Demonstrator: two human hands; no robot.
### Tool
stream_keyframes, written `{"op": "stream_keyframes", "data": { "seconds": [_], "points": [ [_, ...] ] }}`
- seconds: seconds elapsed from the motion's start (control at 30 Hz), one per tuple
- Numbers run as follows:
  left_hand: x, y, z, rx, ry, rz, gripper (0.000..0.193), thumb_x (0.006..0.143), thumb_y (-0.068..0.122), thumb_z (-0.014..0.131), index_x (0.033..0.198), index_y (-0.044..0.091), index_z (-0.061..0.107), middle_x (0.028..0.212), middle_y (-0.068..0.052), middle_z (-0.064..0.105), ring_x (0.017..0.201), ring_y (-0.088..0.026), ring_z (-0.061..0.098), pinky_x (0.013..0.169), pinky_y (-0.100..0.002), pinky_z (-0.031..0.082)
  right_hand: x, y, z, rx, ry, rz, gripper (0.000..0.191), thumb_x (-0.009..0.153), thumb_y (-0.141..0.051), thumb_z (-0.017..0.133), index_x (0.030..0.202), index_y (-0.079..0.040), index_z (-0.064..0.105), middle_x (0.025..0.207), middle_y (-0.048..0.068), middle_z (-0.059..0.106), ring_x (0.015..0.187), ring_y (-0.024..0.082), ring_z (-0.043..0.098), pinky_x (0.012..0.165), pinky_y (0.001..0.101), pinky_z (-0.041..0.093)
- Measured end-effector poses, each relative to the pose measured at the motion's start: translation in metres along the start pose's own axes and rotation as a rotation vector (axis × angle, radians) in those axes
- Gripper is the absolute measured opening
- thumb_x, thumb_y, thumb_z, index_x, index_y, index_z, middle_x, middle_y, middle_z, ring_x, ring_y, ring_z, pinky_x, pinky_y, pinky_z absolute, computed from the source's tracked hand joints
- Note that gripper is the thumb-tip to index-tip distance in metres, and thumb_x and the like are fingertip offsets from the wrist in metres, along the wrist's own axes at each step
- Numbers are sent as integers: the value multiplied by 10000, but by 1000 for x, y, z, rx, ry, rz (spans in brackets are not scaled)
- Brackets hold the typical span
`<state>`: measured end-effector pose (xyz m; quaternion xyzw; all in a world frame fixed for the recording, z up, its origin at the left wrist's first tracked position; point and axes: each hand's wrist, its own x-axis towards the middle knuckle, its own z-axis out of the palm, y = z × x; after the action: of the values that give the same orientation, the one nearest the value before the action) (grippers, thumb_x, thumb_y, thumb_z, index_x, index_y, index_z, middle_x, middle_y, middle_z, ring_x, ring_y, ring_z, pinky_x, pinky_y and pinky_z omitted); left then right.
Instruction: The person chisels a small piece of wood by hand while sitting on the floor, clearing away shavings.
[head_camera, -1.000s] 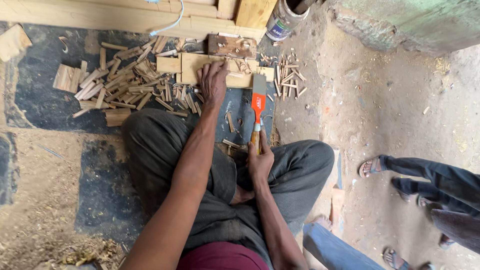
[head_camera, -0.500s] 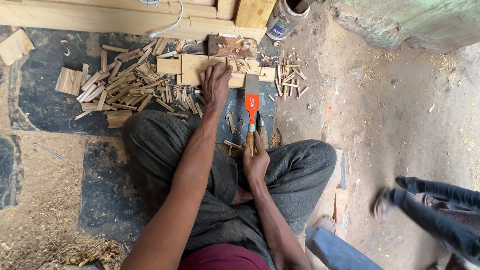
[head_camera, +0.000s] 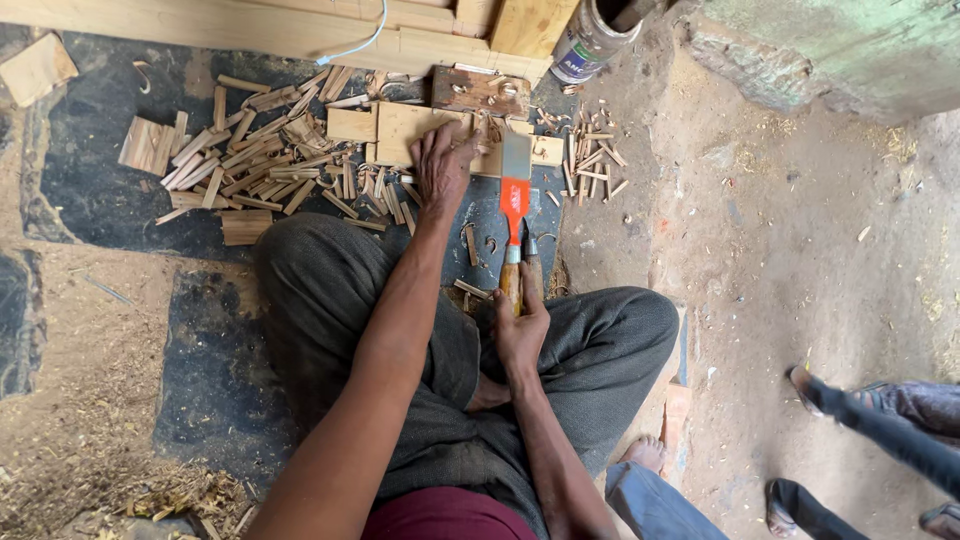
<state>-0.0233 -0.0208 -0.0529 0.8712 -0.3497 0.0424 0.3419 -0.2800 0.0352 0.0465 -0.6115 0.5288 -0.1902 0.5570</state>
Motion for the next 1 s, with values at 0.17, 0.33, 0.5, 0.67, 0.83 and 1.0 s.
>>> {"op": "stream_keyframes", "data": {
  "seconds": [0.17, 0.33, 0.5, 0.67, 0.83, 1.0],
  "points": [
    [-1, -1, 6, -66, -10, -193, 940, 775, 320, 882, 1532, 73, 382, 1416, -122, 494, 1274, -282, 471, 1040, -476, 293, 6, -7, 9, 66, -112, -103, 653, 905, -84, 662, 1529, -82, 468, 933, 104, 707, 581, 99, 633, 509, 268, 526],
    [0, -6, 14, 71, 53, -243, 991, 802, 215, 875, 1601, 97, 300, 1473, -91, 511, 1339, -249, 466, 1107, -445, 270, 17, -9, 16, -313, -23, -393, 508, 945, -109, 724, 1440, -58, 619, 1110, 180, 732, 849, 210, 708, 723, 334, 588],
    [2, -7, 15, -9, 26, -319, 1116, 724, 291, 909, 1580, 66, 229, 1446, -131, 499, 1328, -289, 449, 1092, -482, 252, -2, -4, 5, -372, 46, -255, 373, 983, -163, 685, 1341, -62, 672, 1128, 197, 753, 933, 154, 751, 768, 325, 592],
    [-1, -5, 15, -28, 9, -332, 1132, 757, 328, 921, 1611, 96, 215, 1457, -116, 503, 1350, -283, 454, 1112, -481, 258, -10, -6, 9, -353, 63, -345, 353, 968, -108, 664, 1312, -33, 690, 1019, 221, 763, 863, 144, 744, 716, 328, 578],
    [-4, -12, 25, -21, -18, -352, 1177, 720, 315, 930, 1604, 90, 187, 1474, -153, 494, 1330, -303, 459, 1103, -493, 261, 7, -13, 27, -422, 65, -315, 381, 946, -84, 671, 1324, -51, 690, 775, 215, 693, 650, 163, 674, 604, 343, 524],
    [-5, -14, 29, 48, -24, -340, 1202, 739, 305, 945, 1631, 96, 166, 1503, -178, 480, 1342, -320, 456, 1092, -505, 268, 8, -13, 24, -386, 83, -310, 368, 953, -74, 696, 1320, -55, 706, 725, 232, 626, 574, 223, 591, 572, 367, 497]
  ]
}}
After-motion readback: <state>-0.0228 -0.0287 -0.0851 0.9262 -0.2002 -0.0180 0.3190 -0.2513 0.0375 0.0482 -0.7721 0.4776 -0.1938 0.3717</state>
